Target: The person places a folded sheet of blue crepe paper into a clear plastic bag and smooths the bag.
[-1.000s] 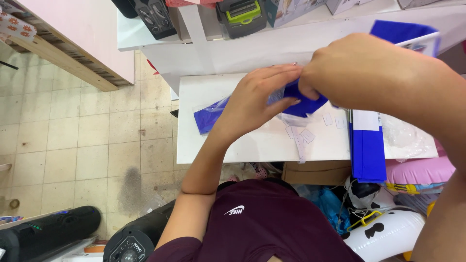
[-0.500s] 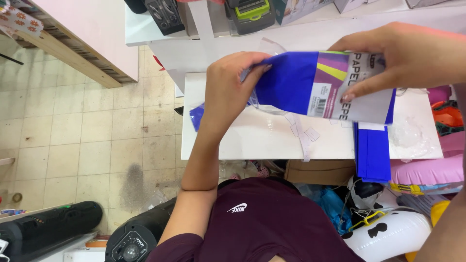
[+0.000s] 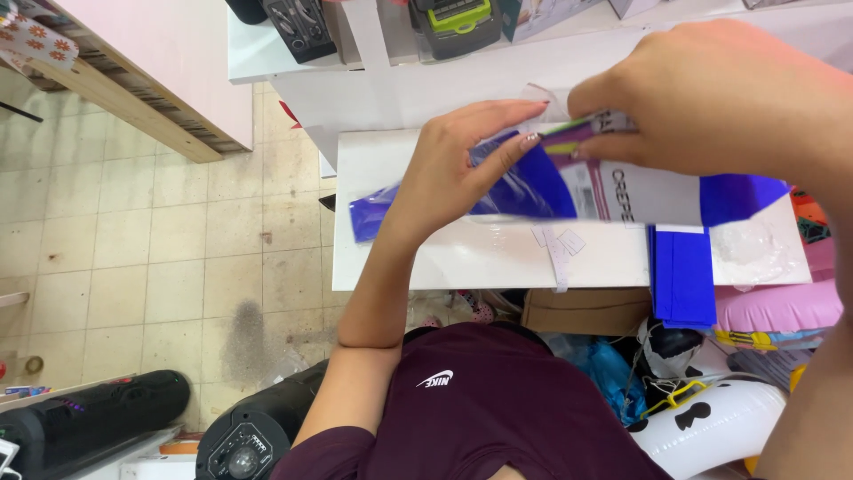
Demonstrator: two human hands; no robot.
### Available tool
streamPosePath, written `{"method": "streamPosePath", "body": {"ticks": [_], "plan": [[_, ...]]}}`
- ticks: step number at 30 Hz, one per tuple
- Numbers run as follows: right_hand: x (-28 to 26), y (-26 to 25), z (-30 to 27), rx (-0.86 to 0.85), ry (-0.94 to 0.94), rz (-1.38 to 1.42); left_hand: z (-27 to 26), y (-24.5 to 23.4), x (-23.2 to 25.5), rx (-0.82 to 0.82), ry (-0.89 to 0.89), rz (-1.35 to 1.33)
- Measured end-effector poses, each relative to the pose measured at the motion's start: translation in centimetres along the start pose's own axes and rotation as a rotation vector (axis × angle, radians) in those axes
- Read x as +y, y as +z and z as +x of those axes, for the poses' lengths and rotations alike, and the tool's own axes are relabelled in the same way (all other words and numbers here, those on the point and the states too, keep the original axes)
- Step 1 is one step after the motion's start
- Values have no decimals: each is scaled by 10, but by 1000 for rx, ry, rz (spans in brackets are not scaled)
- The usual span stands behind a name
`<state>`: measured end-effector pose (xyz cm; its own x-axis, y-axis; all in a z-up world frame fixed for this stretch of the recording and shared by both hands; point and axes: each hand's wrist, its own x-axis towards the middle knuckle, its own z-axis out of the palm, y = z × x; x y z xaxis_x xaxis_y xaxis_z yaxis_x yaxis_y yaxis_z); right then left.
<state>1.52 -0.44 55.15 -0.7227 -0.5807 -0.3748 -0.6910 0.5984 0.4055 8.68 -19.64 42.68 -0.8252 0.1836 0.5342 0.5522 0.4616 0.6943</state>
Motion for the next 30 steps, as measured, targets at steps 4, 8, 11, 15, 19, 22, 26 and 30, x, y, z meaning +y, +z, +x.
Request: {"method": "streamPosePath", "body": {"ticks": [4,8,11,15,19,22,26,30], "plan": [[-2,5,10,82,34,-41,-2,-1,-3,-23,18,-72],[-19,9,12,69,-44,-54,-3,3,-3,28,18,-125],[-19,2,8,31,-5,39,-5,-2,-1,70,-13,-102],[10,15,10,78,54,157,-10,-13,1,127,-13,-22],[24,36,14,234,29,-160,-9,-11,1,228,48,56],[11,25,9,232,2,-60,-8,-9,5,154,44,-9],[-9,13,11,209,-47,-5,-7,-4,6,68,55,-49],[-22,13,16,217,-57,69,-6,2,2,110,-14,-79]]}}
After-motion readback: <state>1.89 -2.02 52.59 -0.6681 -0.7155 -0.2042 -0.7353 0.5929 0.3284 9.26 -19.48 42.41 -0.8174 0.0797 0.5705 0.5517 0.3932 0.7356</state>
